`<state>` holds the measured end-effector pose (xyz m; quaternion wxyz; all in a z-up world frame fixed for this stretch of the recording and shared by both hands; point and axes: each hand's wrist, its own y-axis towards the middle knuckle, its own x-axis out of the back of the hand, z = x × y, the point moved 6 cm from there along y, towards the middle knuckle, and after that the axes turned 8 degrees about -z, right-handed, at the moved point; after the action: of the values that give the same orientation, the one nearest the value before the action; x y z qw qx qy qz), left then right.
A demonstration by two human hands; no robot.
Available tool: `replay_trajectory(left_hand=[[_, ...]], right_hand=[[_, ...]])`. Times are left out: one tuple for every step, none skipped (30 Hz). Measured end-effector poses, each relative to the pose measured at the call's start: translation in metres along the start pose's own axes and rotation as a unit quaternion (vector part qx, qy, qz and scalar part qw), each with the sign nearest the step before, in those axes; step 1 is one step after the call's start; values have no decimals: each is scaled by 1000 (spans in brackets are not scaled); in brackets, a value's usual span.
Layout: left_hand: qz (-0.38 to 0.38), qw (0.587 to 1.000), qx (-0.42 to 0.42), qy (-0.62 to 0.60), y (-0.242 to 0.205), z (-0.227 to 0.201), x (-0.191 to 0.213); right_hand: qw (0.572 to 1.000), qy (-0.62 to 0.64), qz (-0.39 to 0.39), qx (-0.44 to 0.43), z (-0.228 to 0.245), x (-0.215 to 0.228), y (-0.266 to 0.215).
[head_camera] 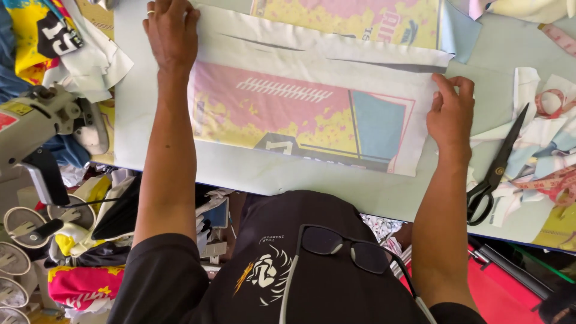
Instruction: The person unfolds a piece of patterned fabric on a table and uses scissors to trim the edges. They then use a measuring tape and a pen to mark measurements on the fabric. Finally, the person uses a handheld electric rotary cutter to cut the fabric along the marked lines.
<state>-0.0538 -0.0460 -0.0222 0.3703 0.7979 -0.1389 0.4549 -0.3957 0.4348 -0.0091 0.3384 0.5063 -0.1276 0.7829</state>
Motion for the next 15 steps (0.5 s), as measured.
replay_trajectory(left_hand=[[-8, 1000, -2, 14, 0, 2, -1], [-16, 999, -5, 28, 1, 4, -3], [-15, 1000, -3, 25, 1, 4, -2], [-15, 999, 4, 40, 2, 3, -3], [-16, 998, 11, 56, 3, 2, -3], [-14, 999, 8, 52, 5, -6, -7], [-42, 997, 3, 61, 6, -15, -7], [-69, 995, -2, 72, 7, -23, -5], [-66, 995, -4, 70, 10, -35, -14], [-58, 997, 3, 56, 13, -45, -23], [-49, 998, 11, 42, 15, -55, -32], [-48, 998, 10, 43, 19, -70, -37], [-16, 999, 37, 34, 23, -82, -45], [17, 997, 64, 25, 26, -95, -55], [19, 998, 63, 24, 26, -100, -62]], right_hand=[[1000, -6, -3, -5, 0, 1, 2], [1000, -12, -8, -10, 0, 2, 4], [1000, -14, -6, -10, 0, 1, 7], [1000, -10, -8, -10, -1, 2, 6], [1000, -6, -10, -10, -3, 3, 6], [1000, -9, -11, -14, -11, -2, 11], [998, 19, -50, -16, -19, -1, 17], [995, 48, -90, -18, -26, -2, 21], [995, 46, -90, -21, -30, -4, 31], [991, 20, -129, -18, -33, -3, 42], [986, -7, -167, -15, -34, -1, 52], [986, -6, -166, -17, -39, -6, 66], [979, -35, -169, -110, -55, -10, 78], [962, -64, -170, -204, -71, -12, 87], [962, -64, -169, -205, -92, -25, 96]])
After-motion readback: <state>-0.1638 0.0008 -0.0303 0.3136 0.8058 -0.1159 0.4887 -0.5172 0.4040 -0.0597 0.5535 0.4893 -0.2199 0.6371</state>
